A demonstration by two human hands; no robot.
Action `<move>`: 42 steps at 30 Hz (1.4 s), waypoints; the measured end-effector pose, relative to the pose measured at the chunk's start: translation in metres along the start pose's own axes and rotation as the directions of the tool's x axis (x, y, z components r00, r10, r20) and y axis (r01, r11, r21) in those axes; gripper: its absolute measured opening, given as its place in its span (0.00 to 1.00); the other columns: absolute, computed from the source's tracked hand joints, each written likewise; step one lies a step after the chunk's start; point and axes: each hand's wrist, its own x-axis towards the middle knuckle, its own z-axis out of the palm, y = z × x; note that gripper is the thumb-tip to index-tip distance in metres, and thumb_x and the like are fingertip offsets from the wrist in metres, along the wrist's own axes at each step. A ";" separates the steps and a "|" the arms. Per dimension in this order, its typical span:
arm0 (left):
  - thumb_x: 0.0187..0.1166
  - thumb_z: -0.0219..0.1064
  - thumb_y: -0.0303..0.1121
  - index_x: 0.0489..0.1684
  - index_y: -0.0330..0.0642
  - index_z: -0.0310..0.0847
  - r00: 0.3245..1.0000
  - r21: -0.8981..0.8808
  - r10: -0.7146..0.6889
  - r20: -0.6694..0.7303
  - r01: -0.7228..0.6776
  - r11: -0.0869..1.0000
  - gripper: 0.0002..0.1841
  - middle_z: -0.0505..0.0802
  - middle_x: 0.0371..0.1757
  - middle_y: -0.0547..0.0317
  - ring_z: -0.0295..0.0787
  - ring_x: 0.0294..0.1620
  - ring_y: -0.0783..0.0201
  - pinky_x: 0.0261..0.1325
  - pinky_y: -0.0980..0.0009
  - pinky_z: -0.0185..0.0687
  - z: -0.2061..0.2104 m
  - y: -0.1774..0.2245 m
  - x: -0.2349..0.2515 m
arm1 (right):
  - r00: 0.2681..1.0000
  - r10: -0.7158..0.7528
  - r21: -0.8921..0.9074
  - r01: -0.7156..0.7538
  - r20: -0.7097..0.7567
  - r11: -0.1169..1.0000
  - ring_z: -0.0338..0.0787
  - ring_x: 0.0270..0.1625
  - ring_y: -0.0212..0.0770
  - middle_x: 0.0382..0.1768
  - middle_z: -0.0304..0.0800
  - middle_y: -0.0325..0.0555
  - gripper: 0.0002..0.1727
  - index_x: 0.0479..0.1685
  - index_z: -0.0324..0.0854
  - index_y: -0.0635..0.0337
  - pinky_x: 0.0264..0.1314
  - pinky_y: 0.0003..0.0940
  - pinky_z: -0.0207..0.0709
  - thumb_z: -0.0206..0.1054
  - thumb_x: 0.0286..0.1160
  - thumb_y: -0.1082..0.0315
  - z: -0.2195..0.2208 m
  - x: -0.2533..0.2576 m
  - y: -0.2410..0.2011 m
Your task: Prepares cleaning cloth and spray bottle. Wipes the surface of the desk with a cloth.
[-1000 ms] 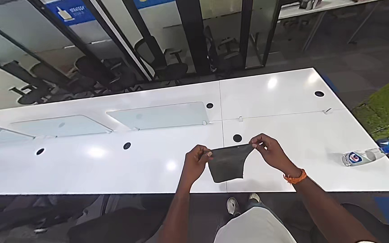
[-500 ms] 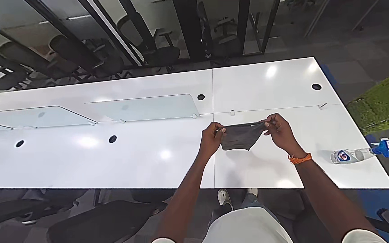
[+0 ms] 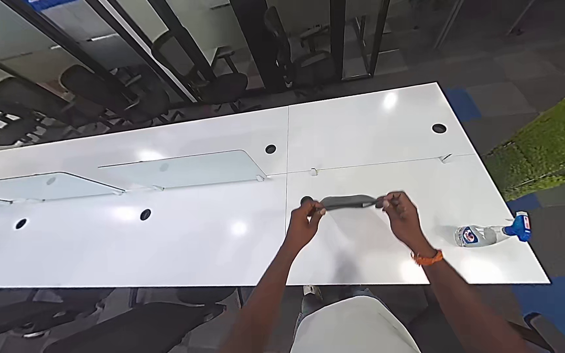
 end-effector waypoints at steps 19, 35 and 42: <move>0.84 0.64 0.45 0.58 0.37 0.85 0.542 0.275 -0.662 0.519 0.627 0.729 0.19 0.93 0.48 0.46 0.92 0.45 0.55 0.59 0.52 0.87 0.113 -0.143 -0.226 | 0.569 0.583 -0.489 -0.329 0.581 0.808 0.91 0.53 0.44 0.43 0.94 0.45 0.12 0.51 0.87 0.55 0.71 0.50 0.77 0.64 0.81 0.60 -0.014 -0.231 0.171; 0.85 0.62 0.39 0.57 0.32 0.81 0.732 -0.040 -0.658 0.178 0.673 0.738 0.17 0.93 0.43 0.47 0.92 0.42 0.60 0.53 0.59 0.88 0.126 -0.267 -0.047 | 0.739 0.669 -0.163 -0.652 0.081 0.741 0.91 0.39 0.39 0.38 0.92 0.51 0.15 0.60 0.77 0.67 0.47 0.38 0.86 0.66 0.78 0.71 0.067 -0.055 0.281; 0.81 0.68 0.40 0.51 0.35 0.88 0.701 0.021 -0.711 0.064 0.711 0.703 0.15 0.95 0.40 0.50 0.93 0.39 0.61 0.52 0.60 0.89 0.134 -0.285 -0.028 | 0.676 0.735 -0.260 -0.720 -0.057 0.643 0.93 0.41 0.43 0.41 0.92 0.53 0.18 0.53 0.81 0.66 0.49 0.40 0.89 0.77 0.70 0.66 0.078 -0.037 0.295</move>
